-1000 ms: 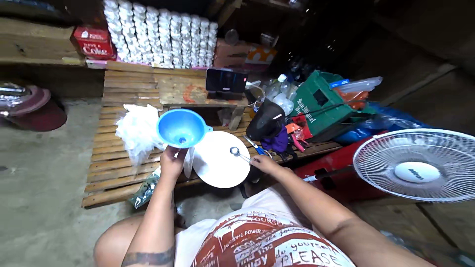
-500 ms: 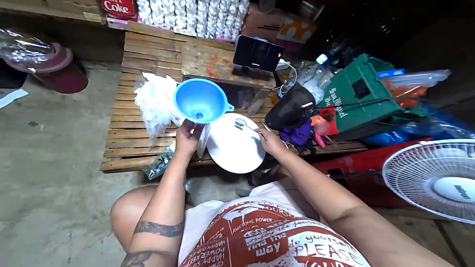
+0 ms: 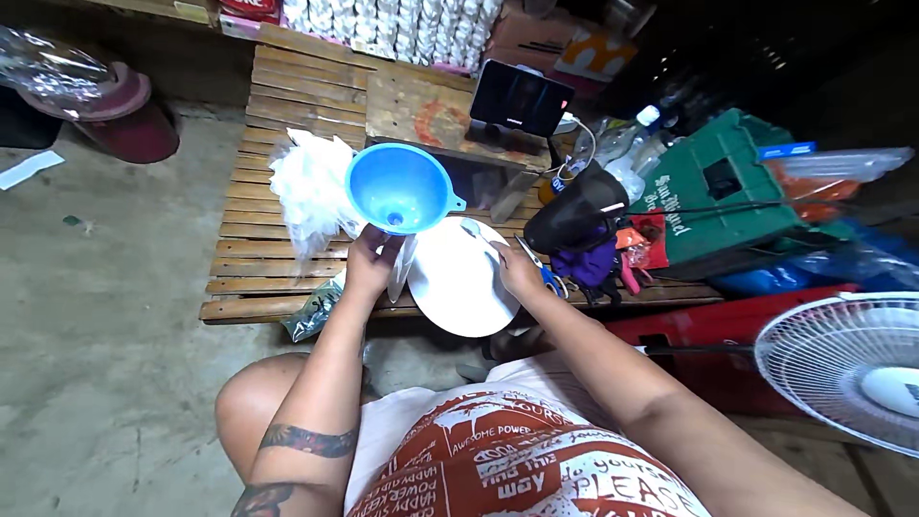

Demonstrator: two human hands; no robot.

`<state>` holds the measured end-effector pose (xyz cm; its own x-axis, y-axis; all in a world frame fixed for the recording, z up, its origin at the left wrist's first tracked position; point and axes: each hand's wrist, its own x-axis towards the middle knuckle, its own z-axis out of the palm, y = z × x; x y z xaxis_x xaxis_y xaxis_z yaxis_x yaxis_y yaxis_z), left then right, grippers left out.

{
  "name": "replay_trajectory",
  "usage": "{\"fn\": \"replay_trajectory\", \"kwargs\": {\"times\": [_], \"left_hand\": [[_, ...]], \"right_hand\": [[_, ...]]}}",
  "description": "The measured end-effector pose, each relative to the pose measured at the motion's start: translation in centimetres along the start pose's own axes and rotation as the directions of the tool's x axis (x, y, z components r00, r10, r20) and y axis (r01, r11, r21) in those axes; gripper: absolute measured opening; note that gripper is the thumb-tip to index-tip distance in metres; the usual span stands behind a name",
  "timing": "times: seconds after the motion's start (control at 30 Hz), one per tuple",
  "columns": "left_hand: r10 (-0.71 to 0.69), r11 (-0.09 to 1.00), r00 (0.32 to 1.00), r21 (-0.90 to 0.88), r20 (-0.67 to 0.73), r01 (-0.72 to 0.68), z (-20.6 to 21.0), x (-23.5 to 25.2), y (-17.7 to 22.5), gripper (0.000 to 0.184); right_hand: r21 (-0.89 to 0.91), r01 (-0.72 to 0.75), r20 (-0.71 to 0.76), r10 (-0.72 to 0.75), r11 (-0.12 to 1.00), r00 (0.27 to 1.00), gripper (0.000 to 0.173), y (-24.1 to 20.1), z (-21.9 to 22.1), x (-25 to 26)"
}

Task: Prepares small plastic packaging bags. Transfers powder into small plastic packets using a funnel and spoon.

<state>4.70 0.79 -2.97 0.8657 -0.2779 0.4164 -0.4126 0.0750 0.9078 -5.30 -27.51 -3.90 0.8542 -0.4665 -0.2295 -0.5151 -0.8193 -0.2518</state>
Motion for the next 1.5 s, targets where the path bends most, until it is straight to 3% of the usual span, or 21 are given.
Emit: {"fn": "replay_trajectory", "kwargs": {"times": [1.23, 1.5], "left_hand": [[-0.026, 0.999, 0.999, -0.043, 0.038, 0.027, 0.1, 0.0, -0.2, 0.028], [-0.045, 0.998, 0.998, -0.052, 0.032, 0.047, -0.2, 0.1, 0.4, 0.030]], "right_hand": [[-0.025, 0.264, 0.193, -0.255, 0.964, 0.948, 0.048, -2.0, 1.8, -1.4], [0.025, 0.446, 0.064, -0.446, 0.895, 0.893, 0.048, 1.7, 0.0, -1.9]]}}
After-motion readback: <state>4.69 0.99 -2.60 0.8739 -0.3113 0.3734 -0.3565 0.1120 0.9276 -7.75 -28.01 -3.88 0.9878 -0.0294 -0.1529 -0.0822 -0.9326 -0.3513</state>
